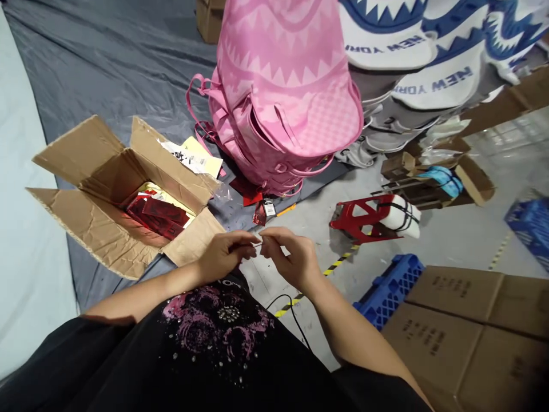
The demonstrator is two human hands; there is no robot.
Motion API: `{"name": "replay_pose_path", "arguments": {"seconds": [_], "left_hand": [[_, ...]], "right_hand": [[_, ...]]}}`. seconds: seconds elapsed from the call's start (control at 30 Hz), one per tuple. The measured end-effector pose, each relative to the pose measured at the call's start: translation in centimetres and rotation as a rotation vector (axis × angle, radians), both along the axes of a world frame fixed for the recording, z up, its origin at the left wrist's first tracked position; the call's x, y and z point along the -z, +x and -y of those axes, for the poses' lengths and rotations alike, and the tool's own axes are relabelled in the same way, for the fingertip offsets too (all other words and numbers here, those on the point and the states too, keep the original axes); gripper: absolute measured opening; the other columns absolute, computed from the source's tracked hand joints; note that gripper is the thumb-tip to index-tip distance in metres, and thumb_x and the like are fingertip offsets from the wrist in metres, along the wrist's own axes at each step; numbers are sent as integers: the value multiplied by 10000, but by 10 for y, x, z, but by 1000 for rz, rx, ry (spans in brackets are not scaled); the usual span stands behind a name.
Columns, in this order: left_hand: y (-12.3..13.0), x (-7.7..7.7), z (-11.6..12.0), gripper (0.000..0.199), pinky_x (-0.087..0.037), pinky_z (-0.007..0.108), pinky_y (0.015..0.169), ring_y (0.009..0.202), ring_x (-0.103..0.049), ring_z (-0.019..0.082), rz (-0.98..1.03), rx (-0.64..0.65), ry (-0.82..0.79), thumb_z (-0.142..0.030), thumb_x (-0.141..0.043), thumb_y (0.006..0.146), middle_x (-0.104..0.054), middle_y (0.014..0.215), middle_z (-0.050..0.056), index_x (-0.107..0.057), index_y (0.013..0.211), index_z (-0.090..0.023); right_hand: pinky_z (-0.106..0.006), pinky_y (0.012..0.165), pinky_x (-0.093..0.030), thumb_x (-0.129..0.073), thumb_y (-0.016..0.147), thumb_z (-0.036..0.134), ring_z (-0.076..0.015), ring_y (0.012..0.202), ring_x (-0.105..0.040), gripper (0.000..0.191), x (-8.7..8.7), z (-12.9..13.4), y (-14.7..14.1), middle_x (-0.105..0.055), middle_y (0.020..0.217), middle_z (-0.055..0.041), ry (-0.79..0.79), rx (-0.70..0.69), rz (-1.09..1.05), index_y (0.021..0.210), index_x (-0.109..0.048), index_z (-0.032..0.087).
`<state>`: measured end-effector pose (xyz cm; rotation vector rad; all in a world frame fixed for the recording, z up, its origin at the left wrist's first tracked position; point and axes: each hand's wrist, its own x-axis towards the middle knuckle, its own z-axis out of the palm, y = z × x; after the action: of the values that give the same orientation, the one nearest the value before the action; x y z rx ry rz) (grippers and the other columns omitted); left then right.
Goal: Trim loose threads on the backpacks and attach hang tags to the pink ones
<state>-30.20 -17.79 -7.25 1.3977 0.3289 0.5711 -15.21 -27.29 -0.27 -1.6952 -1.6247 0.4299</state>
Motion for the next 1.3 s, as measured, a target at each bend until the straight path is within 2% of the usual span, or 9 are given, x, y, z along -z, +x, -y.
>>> {"name": "replay_pose_path", "arguments": {"seconds": [0.13, 0.3, 0.43, 0.53, 0.7, 0.8, 0.93, 1.1, 1.3], "left_hand": [[22, 16, 7, 194, -530, 215, 622, 657, -668, 103, -44, -188, 168, -133, -563, 894, -742, 771, 20, -734, 980, -162], [80, 30, 9, 167, -468, 205, 572, 579, -608, 88, -234, -518, 236, -174, -570, 906, -730, 752, 3, -733, 941, -172], [125, 40, -4, 171, -476, 210, 588, 583, -616, 99, -307, -709, 178, -204, -577, 903, -737, 771, -2, -729, 977, -182], [148, 45, -19, 172, -499, 227, 642, 651, -650, 121, -332, -785, 216, -197, -583, 897, -749, 810, 9, -734, 976, -182], [174, 51, -43, 197, -516, 257, 763, 796, -694, 156, -342, -745, 305, -132, -559, 898, -764, 870, 24, -742, 950, -180], [185, 50, -56, 176, -511, 252, 772, 805, -698, 160, -319, -686, 320, -106, -594, 866, -766, 855, 20, -749, 902, -180], [197, 44, -69, 172, -498, 238, 747, 787, -685, 147, -279, -568, 332, -118, -580, 872, -757, 850, 17, -741, 895, -175], [193, 32, -72, 150, -472, 229, 714, 723, -649, 128, -258, -454, 332, -148, -573, 874, -730, 787, 5, -722, 871, -162], [161, 32, -66, 199, -476, 279, 779, 830, -673, 177, -429, -663, 456, -144, -544, 895, -755, 905, 40, -733, 925, -197]], "right_hand": [[-211, 563, -505, -491, 999, 283, -91, 530, -613, 168, 24, -11, 46, -647, 655, 39, -100, -54, -122, 1035, -622, 184], [-331, 721, -526, -481, 956, 324, -203, 719, -694, 512, 50, -48, 135, -743, 842, -46, -160, 165, 120, 1436, -454, 145], [-378, 773, -514, -459, 928, 287, -282, 843, -719, 516, 66, -78, 172, -763, 965, -99, -182, 169, 271, 1422, -478, 142], [-362, 763, -513, -414, 946, 271, -266, 825, -723, 409, 74, -87, 181, -767, 914, -91, -169, 115, 183, 1316, -528, 141], [-306, 717, -508, -429, 962, 253, -209, 745, -717, 377, 76, -93, 188, -775, 891, -67, -199, 28, 76, 1314, -515, 149], [-315, 762, -492, -443, 976, 221, -235, 839, -729, 402, 67, -96, 186, -783, 926, -86, -264, 53, 223, 1365, -516, 145], [-310, 689, -436, -459, 1010, 272, -269, 795, -719, 292, 53, -97, 180, -772, 867, -124, -367, 142, 525, 1171, -680, 171], [-297, 624, -393, -488, 1000, 335, -249, 681, -690, 314, 47, -87, 187, -762, 805, -123, -263, 173, 583, 1121, -743, 198], [-319, 657, -449, -434, 980, 285, -252, 681, -693, 390, 63, -81, 188, -752, 747, -103, -212, 179, 405, 1272, -654, 150]]}}
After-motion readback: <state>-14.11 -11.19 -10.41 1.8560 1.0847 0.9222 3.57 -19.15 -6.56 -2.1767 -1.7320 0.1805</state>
